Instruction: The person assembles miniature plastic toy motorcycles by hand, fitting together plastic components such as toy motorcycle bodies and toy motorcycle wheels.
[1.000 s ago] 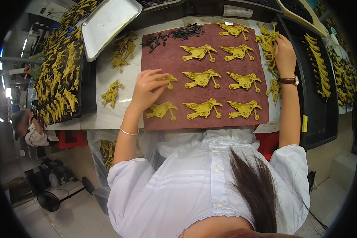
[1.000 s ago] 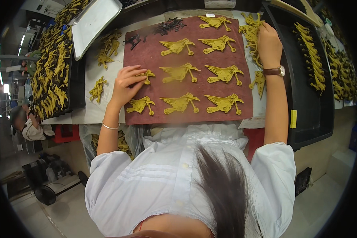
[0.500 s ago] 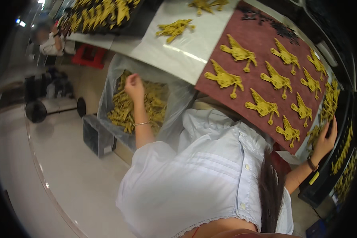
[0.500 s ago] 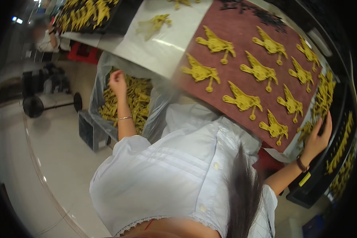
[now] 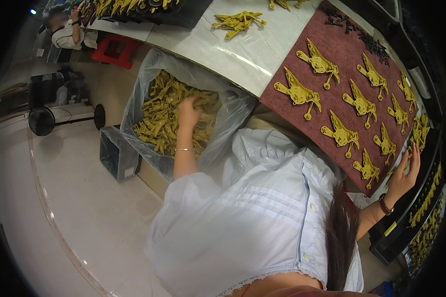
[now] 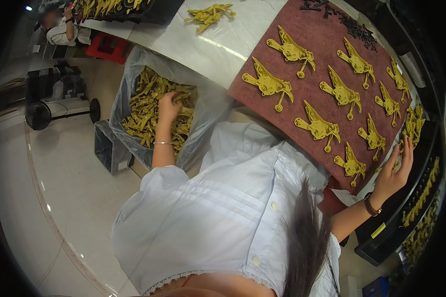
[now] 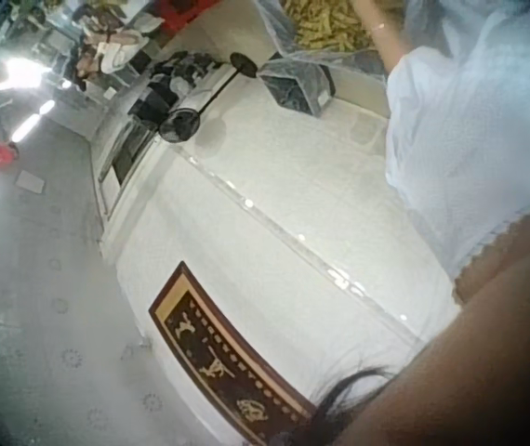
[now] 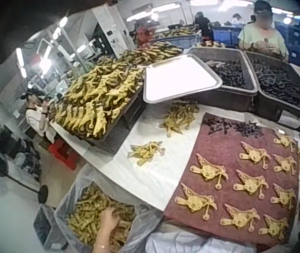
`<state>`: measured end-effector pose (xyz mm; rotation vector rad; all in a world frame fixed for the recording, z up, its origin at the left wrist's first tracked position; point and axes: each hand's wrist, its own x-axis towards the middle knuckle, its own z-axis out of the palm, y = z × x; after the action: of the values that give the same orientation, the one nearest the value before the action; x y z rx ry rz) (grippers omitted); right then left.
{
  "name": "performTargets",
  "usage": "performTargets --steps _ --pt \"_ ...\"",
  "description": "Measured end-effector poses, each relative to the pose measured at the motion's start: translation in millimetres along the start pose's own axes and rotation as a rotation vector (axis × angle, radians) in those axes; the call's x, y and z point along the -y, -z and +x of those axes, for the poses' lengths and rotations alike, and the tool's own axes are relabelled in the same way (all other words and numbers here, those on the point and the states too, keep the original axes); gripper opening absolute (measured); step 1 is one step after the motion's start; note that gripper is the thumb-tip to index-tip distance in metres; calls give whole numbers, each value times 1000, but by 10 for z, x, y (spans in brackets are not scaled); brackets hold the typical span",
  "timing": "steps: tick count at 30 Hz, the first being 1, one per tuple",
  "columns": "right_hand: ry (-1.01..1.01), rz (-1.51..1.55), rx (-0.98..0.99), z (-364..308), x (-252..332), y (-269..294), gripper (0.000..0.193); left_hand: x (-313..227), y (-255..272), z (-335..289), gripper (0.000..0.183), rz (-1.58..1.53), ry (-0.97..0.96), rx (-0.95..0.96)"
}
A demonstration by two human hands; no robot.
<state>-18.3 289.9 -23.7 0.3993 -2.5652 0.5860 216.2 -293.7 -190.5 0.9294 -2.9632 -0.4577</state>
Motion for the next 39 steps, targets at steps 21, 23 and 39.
performTargets --steps 21,23,39 --pt "-73 237 70 -293 625 18 26 -1691 1379 45 44 -2207 -352 574" --pt "-70 261 60 -336 700 27 26 -1994 1250 57 45 -2487 -262 915" --pt "-6 543 197 -231 1136 -114 34 -1767 1397 -48 36 -1677 -130 -231"
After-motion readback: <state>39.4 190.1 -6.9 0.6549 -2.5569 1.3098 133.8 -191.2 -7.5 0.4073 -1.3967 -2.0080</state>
